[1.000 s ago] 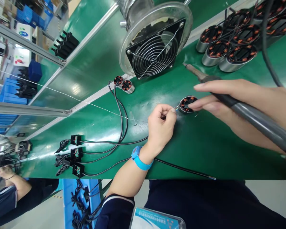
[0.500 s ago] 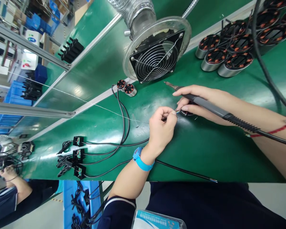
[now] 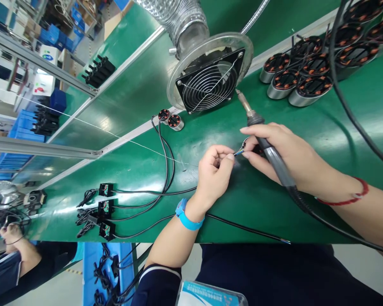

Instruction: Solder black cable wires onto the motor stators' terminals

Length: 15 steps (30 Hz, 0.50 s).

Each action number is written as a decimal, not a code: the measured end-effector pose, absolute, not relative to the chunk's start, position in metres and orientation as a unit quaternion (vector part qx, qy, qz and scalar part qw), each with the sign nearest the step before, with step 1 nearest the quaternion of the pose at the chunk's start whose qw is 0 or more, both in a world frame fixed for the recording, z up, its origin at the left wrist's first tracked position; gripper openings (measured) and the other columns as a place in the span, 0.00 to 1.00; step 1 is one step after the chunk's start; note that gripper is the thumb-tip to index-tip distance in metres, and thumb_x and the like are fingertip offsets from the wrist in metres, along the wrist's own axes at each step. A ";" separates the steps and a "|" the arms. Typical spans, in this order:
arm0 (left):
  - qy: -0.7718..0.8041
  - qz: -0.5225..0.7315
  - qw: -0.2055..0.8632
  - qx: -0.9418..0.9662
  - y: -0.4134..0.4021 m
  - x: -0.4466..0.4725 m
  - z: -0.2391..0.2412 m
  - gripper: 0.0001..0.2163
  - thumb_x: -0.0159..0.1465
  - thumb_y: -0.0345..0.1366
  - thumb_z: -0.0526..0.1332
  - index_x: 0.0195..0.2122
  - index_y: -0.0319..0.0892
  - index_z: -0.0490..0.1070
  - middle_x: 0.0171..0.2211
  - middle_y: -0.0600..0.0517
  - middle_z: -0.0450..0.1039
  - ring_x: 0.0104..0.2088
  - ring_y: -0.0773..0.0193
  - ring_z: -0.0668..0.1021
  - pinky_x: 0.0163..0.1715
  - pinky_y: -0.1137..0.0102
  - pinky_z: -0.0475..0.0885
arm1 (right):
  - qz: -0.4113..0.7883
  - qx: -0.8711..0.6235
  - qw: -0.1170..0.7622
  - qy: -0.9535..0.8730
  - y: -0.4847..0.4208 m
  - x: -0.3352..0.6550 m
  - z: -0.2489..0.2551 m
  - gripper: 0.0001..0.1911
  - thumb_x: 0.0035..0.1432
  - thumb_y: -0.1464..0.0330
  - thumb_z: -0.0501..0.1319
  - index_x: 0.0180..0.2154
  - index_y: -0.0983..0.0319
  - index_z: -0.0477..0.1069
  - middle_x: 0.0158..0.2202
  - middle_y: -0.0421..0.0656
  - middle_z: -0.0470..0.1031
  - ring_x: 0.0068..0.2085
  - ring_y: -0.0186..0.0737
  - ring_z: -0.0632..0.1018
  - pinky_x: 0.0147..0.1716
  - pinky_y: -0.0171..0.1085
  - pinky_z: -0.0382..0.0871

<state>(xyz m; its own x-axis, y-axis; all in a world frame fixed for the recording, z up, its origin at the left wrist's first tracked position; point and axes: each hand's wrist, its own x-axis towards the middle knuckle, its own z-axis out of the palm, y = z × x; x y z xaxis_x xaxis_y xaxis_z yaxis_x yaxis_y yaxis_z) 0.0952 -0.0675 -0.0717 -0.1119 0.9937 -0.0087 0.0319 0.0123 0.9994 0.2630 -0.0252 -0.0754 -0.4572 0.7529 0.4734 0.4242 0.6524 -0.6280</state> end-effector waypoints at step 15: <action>0.588 0.474 0.412 0.510 -0.070 0.097 -0.075 0.03 0.65 0.32 0.61 0.33 0.42 0.68 0.28 0.55 0.72 0.29 0.71 0.74 0.31 0.74 0.68 | 0.138 -0.396 0.388 -0.821 -0.035 0.255 -0.074 0.19 0.65 0.70 0.57 0.57 0.57 0.64 0.34 0.42 0.77 0.37 0.49 0.78 0.42 0.49 0.69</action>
<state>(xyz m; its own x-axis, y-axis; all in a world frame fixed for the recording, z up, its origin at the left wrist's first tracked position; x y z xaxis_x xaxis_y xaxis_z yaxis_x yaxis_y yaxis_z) 0.0971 -0.0700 -0.0746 -0.1403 0.9901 -0.0006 0.2089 0.0301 0.9775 0.2548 -0.0351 -0.0742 -0.3858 0.7569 0.5276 0.5433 0.6485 -0.5331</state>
